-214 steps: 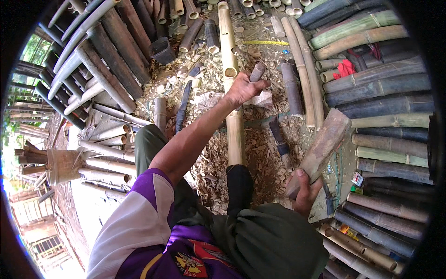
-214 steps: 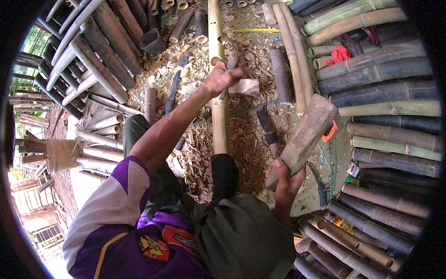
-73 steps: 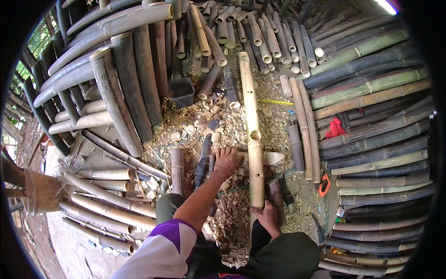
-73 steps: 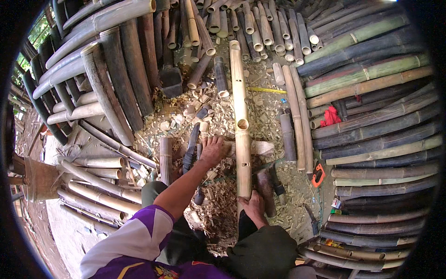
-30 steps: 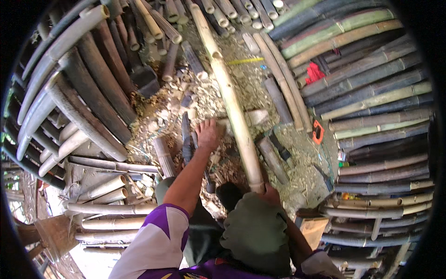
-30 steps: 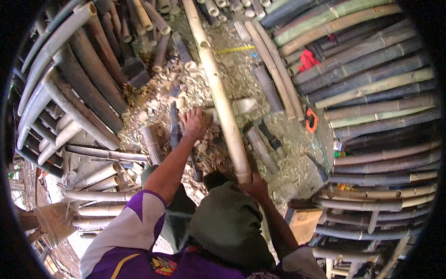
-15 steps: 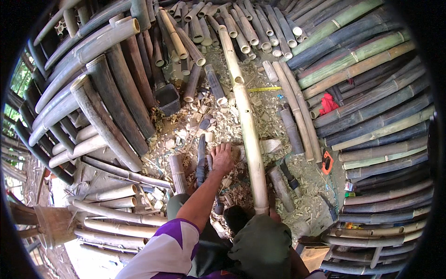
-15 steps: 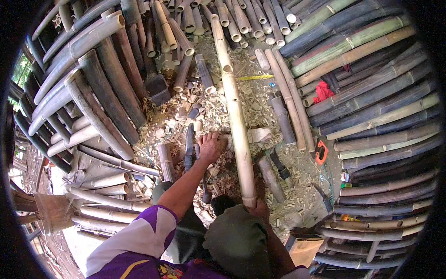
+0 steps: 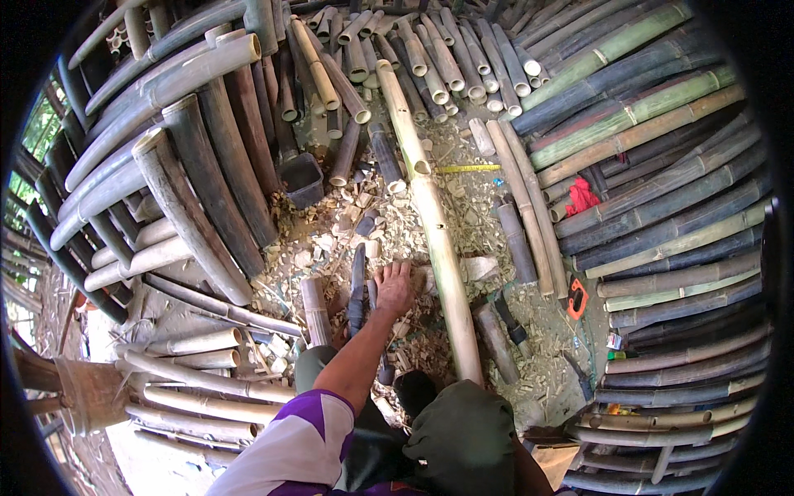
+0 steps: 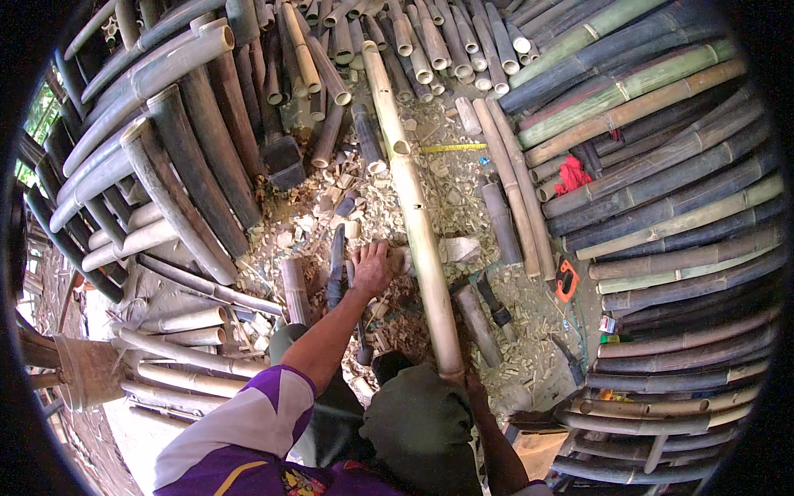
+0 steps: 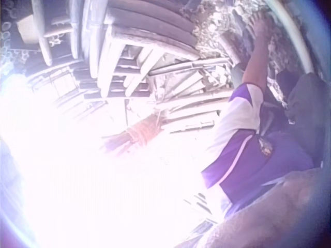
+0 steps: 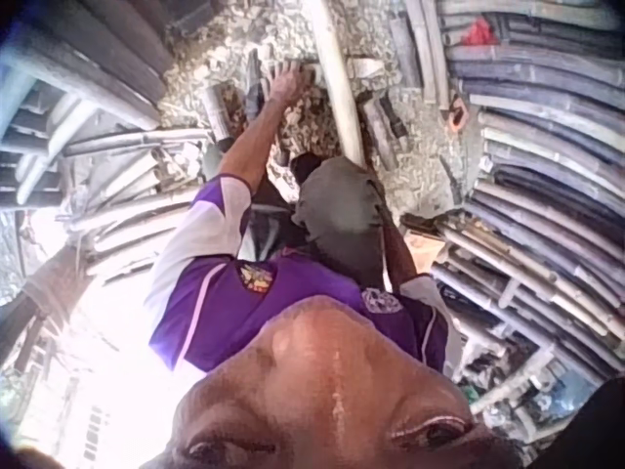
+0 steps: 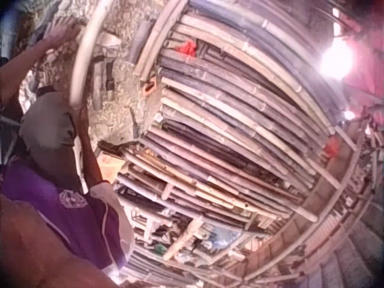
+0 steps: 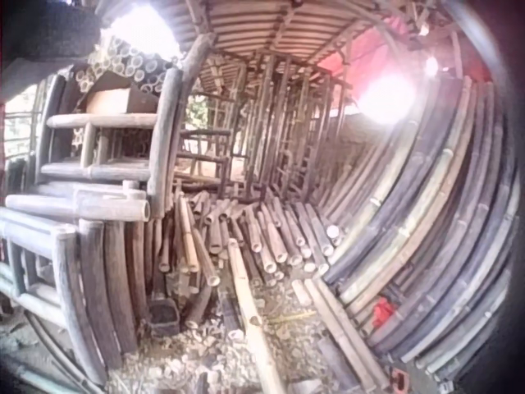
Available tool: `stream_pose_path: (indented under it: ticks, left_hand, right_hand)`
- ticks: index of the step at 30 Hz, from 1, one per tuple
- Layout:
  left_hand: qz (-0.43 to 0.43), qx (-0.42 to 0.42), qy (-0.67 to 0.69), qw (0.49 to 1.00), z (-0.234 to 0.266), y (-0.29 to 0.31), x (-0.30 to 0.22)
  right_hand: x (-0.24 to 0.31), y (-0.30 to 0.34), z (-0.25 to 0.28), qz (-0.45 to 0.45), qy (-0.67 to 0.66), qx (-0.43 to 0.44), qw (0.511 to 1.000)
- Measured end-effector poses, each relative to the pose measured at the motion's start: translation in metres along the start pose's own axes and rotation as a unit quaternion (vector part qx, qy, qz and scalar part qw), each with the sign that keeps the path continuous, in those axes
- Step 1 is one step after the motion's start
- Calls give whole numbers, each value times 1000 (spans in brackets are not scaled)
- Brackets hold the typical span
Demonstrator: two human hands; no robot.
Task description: The person sits on the floor and uses a chisel and a wooden mallet to carve and shape a long bamboo pole. They repeatedly strike the chisel to remove material and occasionally inspect the work.
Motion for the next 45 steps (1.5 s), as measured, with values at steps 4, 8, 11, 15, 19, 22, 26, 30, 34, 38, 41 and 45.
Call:
stream_pose_path:
  ticks: [4, 8, 11, 15, 19, 22, 26, 30, 34, 38, 41, 45]
  left_hand:
    - [-3, -37, 39, 999, 4, -1, -6]
    - [-13, -62, 31, 997, -1, 0, -5]
    - [-23, -71, 28, 997, 1, 1, -7]
    - [-15, -35, 24, 999, 5, -3, -9]
    - [-12, -29, 21, 999, 8, -2, -9]
    - [-9, -34, 12, 999, 7, 2, -4]
    - [-16, -52, 26, 998, 8, 1, -4]
    - [-17, -56, 19, 998, 9, -2, -3]
    - [-13, -34, 9, 999, 9, 3, -8]
    - [-16, -44, 15, 999, 12, -4, -2]
    - [-9, -34, 21, 999, 9, 0, 0]
    - [-5, -11, 21, 1000, 9, -2, -8]
  right_hand:
    - [20, 11, 13, -13, -4, 7, 1000]
    - [44, 12, 29, -5, -7, 17, 1000]
    - [92, 6, 51, 29, -26, -29, 999]
    - [156, -56, 69, 141, 18, -139, 980]
    - [204, -73, 89, 82, 84, -112, 987]
    - [210, -64, 91, 55, 109, -87, 989]
    - [189, -55, 86, 27, 192, -12, 981]
    - [182, -58, 79, 51, 180, -18, 982]
    - [209, -76, 91, 48, 152, -84, 984]
    - [249, -99, 105, 37, 165, -63, 984]
    - [245, -97, 114, 26, 122, 35, 992]
    - [208, -87, 105, 7, 132, -18, 991]
Point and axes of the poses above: each hand's wrist, its own y-axis away from the middle knuckle, its own z-axis out of the back of the hand, x = y × z, the point moved 5 cm from there along -y, towards the middle knuckle, and after that the axes turned 1 degree about -z, right-handed, at the moved point
